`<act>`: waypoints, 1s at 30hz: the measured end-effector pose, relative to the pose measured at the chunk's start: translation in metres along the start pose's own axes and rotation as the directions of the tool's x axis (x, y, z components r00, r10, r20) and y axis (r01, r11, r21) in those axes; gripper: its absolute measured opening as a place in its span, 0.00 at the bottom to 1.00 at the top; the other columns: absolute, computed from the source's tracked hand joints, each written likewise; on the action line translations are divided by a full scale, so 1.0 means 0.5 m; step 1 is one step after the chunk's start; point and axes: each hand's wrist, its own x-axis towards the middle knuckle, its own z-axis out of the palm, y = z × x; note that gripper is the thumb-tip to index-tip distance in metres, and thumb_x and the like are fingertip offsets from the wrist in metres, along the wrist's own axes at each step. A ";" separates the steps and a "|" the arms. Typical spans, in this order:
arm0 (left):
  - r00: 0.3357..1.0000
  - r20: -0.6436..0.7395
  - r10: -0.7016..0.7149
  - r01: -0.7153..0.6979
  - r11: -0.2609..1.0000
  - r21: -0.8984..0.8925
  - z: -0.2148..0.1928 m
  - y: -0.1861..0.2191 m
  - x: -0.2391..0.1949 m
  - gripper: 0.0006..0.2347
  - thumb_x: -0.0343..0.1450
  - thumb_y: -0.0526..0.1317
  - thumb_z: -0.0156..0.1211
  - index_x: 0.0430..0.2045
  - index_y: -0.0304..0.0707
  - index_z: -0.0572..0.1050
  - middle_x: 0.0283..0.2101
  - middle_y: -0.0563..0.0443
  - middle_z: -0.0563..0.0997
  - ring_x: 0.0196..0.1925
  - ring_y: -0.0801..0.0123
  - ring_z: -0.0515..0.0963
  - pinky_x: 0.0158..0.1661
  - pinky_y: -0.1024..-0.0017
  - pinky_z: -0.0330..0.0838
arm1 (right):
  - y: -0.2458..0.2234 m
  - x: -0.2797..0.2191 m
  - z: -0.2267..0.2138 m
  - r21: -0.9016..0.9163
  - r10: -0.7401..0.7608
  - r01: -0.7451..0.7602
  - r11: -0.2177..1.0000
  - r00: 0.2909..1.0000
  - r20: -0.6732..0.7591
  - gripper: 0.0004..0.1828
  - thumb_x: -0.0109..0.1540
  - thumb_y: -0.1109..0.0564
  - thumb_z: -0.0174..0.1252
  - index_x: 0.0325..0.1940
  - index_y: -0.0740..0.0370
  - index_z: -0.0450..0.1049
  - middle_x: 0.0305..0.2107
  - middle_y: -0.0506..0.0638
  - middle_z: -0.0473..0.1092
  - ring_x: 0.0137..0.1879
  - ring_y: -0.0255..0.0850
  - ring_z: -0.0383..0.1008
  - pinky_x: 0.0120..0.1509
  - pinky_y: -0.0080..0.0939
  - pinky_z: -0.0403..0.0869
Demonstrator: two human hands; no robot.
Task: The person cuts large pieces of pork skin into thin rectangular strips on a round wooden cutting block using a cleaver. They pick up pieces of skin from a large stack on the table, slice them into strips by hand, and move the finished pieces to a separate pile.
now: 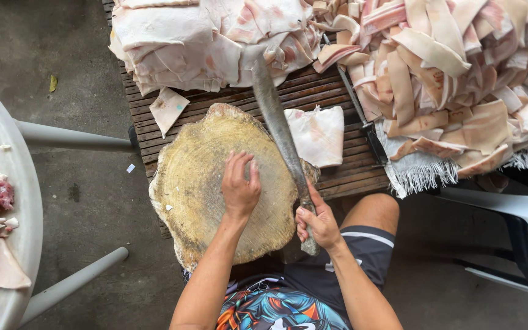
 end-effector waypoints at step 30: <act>0.876 0.338 -0.345 0.281 0.933 0.223 0.283 0.008 0.783 0.20 0.61 0.49 0.70 0.35 0.29 0.80 0.38 0.36 0.84 0.42 0.48 0.84 0.45 0.52 0.77 | -0.216 0.324 -0.148 -0.125 -0.155 0.135 0.983 0.973 -0.170 0.44 0.66 0.66 0.49 0.84 0.47 0.42 0.21 0.46 0.63 0.23 0.32 0.63 0.26 0.35 0.71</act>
